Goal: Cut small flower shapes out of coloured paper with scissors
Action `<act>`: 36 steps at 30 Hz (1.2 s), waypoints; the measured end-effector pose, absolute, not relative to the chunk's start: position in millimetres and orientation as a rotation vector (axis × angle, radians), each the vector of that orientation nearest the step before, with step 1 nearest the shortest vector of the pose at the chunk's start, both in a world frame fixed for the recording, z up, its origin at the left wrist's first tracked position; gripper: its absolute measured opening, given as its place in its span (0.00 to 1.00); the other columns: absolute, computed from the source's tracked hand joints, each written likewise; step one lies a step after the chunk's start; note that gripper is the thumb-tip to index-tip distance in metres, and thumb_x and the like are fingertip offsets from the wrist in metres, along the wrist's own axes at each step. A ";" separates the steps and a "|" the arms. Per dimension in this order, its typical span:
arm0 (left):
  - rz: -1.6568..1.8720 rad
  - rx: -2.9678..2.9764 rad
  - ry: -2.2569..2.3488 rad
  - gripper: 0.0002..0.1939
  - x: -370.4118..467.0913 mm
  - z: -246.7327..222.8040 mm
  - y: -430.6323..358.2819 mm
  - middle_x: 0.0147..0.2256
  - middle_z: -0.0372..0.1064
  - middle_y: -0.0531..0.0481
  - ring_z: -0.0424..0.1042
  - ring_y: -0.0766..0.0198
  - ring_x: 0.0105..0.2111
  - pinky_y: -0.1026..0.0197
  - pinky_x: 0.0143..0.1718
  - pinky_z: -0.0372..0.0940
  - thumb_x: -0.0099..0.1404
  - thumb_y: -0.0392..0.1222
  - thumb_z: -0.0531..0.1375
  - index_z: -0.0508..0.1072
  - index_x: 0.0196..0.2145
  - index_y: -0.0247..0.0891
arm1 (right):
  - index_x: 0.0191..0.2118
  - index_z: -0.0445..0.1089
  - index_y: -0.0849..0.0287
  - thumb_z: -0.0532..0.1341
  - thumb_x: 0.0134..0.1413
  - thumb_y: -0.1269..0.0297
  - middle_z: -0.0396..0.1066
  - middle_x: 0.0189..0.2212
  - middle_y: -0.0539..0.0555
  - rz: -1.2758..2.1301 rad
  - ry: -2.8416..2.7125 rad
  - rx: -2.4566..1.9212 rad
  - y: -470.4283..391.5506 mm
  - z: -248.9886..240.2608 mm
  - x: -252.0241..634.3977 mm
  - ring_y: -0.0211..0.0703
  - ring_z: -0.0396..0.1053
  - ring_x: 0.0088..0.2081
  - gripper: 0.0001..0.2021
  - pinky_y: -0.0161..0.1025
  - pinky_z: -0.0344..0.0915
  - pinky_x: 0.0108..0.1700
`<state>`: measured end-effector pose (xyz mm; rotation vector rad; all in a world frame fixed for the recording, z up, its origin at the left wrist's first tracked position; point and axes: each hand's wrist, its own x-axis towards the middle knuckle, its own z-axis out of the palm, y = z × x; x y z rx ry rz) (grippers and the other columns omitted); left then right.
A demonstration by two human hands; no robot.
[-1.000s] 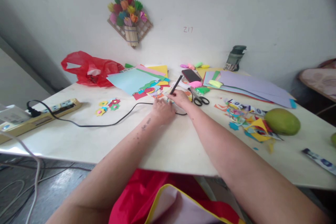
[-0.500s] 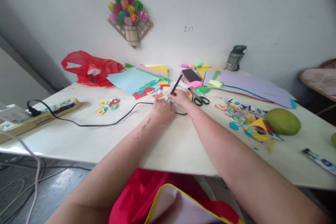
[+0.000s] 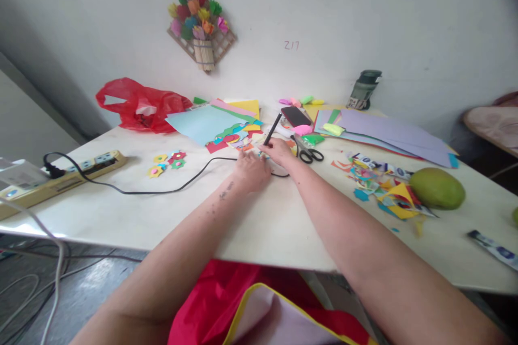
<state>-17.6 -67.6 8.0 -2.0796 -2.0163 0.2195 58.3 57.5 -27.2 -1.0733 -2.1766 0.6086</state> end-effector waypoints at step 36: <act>0.035 -2.134 -2.039 0.24 -19.8 3.9 -66.1 0.49 0.66 0.28 0.64 0.44 0.52 0.42 0.55 0.47 0.67 0.44 0.44 0.67 0.51 0.26 | 0.35 0.75 0.63 0.62 0.51 0.59 0.76 0.33 0.56 0.793 -2.086 -0.990 62.6 -33.2 57.0 0.43 0.72 0.36 0.11 0.36 0.66 0.39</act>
